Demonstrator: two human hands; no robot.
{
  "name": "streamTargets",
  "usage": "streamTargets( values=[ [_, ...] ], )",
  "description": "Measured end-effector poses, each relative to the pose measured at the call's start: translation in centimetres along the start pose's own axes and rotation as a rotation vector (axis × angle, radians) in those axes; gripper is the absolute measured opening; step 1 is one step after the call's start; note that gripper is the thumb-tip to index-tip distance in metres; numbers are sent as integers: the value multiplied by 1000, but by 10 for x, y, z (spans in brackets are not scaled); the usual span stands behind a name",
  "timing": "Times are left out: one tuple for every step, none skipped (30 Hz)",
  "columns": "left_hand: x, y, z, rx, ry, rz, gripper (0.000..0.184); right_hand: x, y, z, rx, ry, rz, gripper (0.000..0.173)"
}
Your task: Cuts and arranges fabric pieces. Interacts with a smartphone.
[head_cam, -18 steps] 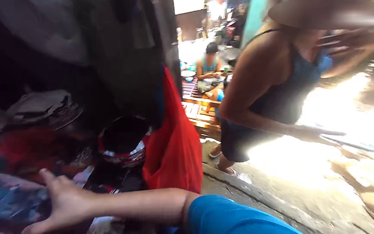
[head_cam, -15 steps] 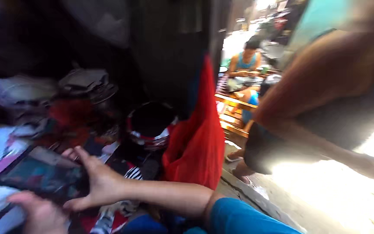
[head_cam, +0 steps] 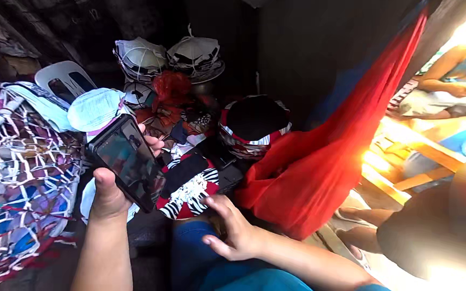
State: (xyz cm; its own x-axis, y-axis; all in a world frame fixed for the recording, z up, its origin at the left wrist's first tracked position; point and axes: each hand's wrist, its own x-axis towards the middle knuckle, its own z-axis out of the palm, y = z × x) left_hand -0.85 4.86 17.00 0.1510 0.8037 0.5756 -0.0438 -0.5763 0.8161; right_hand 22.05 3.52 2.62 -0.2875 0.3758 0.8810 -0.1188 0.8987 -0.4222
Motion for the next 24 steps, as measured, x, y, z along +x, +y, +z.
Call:
streamTargets(
  values=[
    [0, 2, -1, 3, -11, -2, 96, -15, 1, -7, 15, -42, 14, 49],
    [-1, 3, -1, 4, -13, -2, 97, -29, 2, -14, 42, -95, 58, 42],
    [-1, 5, 0, 9, -6, 2, 97, -43, 3, -20, 86, -165, 142, 38],
    [-1, 7, 1, 15, 1, 11, 96, -56, 5, -25, 141, -259, 272, 35],
    [-1, 8, 2, 15, 8, 18, 96, -69, 8, -30, 199, -384, 438, 33],
    [0, 9, 3, 7, 9, 22, 96, -81, 14, -34, 256, -521, 625, 33],
    [-1, 10, 3, -1, 9, 27, 95, -94, 24, -37, 298, -649, 804, 34],
    [-1, 10, 3, 3, 15, 25, 94, -108, 35, -38, 333, -748, 969, 35],
    [-1, 9, 3, 8, 12, 22, 96, -122, 45, -38, 367, -789, 1100, 37],
    [-1, 9, 3, 14, 6, 19, 97, -138, 55, -38, 378, -768, 1180, 37],
    [-1, 9, 3, 22, 6, 15, 99, -152, 61, -37, 356, -694, 1228, 36],
    [0, 8, 4, 30, 2, 12, 101, -160, 64, -34, 367, -577, 1285, 34],
    [0, 8, 5, 43, 3, 14, 101, -162, 65, -32, 397, -465, 1356, 34],
    [0, 7, 6, 52, 2, 21, 100, -160, 65, -30, 427, -383, 1415, 34],
    [0, 6, 5, 53, 1, 27, 99, -159, 66, -28, 447, -341, 1445, 34],
    [0, 5, 4, 58, -2, 27, 99, -160, 66, -26, 451, -324, 1451, 34],
    [-1, 4, 2, 56, -1, 22, 99, -160, 67, -26, 450, -325, 1451, 33],
    [-1, 3, 1, 50, 3, 17, 97, -159, 67, -27, 450, -334, 1451, 33],
    [-1, 2, 1, 46, 8, 13, 97, -158, 67, -28, 453, -343, 1455, 33],
    [-2, 2, 1, 46, 14, 12, 97, -158, 68, -29, 459, -347, 1458, 32],
    [-2, 2, 2, 51, 19, 12, 98, -158, 69, -30, 468, -344, 1464, 32],
    [-1, 3, 2, 54, 20, 16, 98, -158, 70, -30, 481, -337, 1473, 32],
    [-1, 3, 3, 53, 23, 21, 98, -157, 70, -31, 500, -327, 1482, 32],
    [0, 3, 3, 53, 25, 24, 99, -156, 71, -31, 519, -315, 1488, 31]
  ],
)
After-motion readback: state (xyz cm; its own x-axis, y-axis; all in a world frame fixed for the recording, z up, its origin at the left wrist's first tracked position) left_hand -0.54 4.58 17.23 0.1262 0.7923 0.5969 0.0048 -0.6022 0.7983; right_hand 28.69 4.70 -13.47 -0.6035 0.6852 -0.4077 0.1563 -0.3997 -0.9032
